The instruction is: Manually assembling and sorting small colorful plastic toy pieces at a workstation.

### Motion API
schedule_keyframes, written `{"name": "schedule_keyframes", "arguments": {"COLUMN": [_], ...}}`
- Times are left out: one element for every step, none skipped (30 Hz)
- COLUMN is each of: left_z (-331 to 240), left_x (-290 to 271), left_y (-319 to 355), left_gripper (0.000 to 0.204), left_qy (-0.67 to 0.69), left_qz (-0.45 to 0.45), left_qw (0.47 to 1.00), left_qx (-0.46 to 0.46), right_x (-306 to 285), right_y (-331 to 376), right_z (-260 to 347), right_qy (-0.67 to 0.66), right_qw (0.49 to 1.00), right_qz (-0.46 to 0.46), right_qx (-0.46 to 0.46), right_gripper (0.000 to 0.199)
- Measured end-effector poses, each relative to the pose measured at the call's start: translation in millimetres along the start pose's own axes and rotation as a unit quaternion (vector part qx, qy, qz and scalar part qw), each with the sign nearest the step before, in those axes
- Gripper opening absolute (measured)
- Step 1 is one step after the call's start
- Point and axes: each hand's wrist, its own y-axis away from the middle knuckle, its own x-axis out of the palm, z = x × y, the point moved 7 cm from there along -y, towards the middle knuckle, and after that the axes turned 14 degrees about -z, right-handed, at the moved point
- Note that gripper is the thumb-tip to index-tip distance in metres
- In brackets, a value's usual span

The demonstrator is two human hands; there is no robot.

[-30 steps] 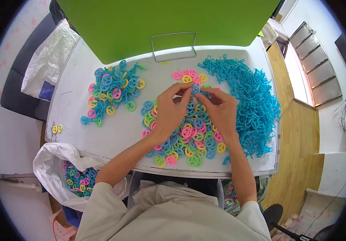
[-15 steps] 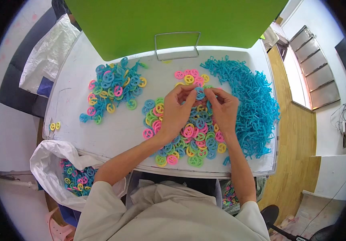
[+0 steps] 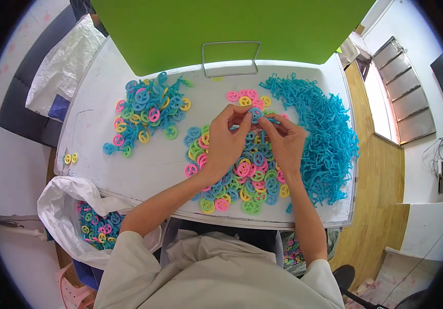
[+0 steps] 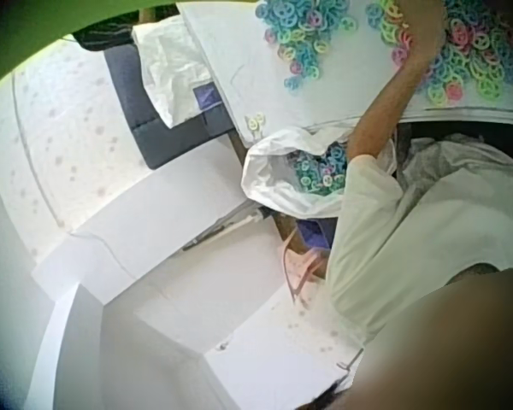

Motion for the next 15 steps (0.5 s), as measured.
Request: {"name": "schedule_keyframes", "arguments": {"left_z": [-5,-9,-7,-4,-1,0,5,8,8,6,5,5,1,-4,-5], "left_x": [1,0,-1,-1,-1,-1,0,2,1,0,1,1,-1,-2,-2], "left_y": [2,4,3,4,4,3,2,2,1,-1,-2,-3,-5,-6,-6], "left_gripper": [0.014,0.013,0.013,0.016,0.018,0.018,0.019,0.020,0.020,0.021,0.021,0.021,0.020,0.018,0.018], "left_qy": [-0.011,-0.021,-0.021,-0.042,-0.063,-0.063,-0.038,-0.012,-0.012,-0.006,0.000,0.000,-0.030,-0.061,-0.061], "left_qz": [-0.007,-0.015,-0.015,-0.007,0.002,0.001,0.013,0.025,0.025,0.033,0.041,0.041,0.028,0.014,0.015], "left_qw": [1.000,0.999,0.999,0.999,0.998,0.998,0.999,0.999,0.999,0.998,0.997,0.997,0.999,0.997,0.997], "left_qx": [0.016,0.032,0.032,0.021,0.010,0.011,-0.017,-0.044,-0.044,-0.051,-0.058,-0.058,-0.012,0.034,0.035], "right_x": [0,-1,-3,-4,-6,-7,-10,-9,-8,-10,-10,-9,-9,-7,-5], "right_y": [0,0,-1,-2,-4,-6,-9,-12,-13,-14,-14,-14,-13,-11,-10], "right_z": [0,1,1,0,-1,0,0,1,2,4,5,6,6,6,6], "right_qy": [0.001,0.019,0.037,0.037,0.070,0.102,0.103,0.117,0.131,0.131,0.130,0.129,0.128,0.132,0.137], "right_qw": [1.000,1.000,0.999,0.999,0.997,0.994,0.994,0.991,0.989,0.989,0.989,0.988,0.988,0.987,0.985], "right_qz": [0.000,-0.008,-0.016,-0.015,-0.009,-0.002,-0.001,0.019,0.040,0.040,0.049,0.059,0.059,0.069,0.078], "right_qx": [0.000,0.000,0.000,0.000,-0.024,-0.048,-0.048,-0.055,-0.061,-0.061,-0.059,-0.057,-0.057,-0.065,-0.073], "right_gripper": [0.016,0.015,0.015,0.015,0.015,0.015,0.015,0.015,0.016,0.016,0.016,0.016,0.016,0.017,0.017]}}
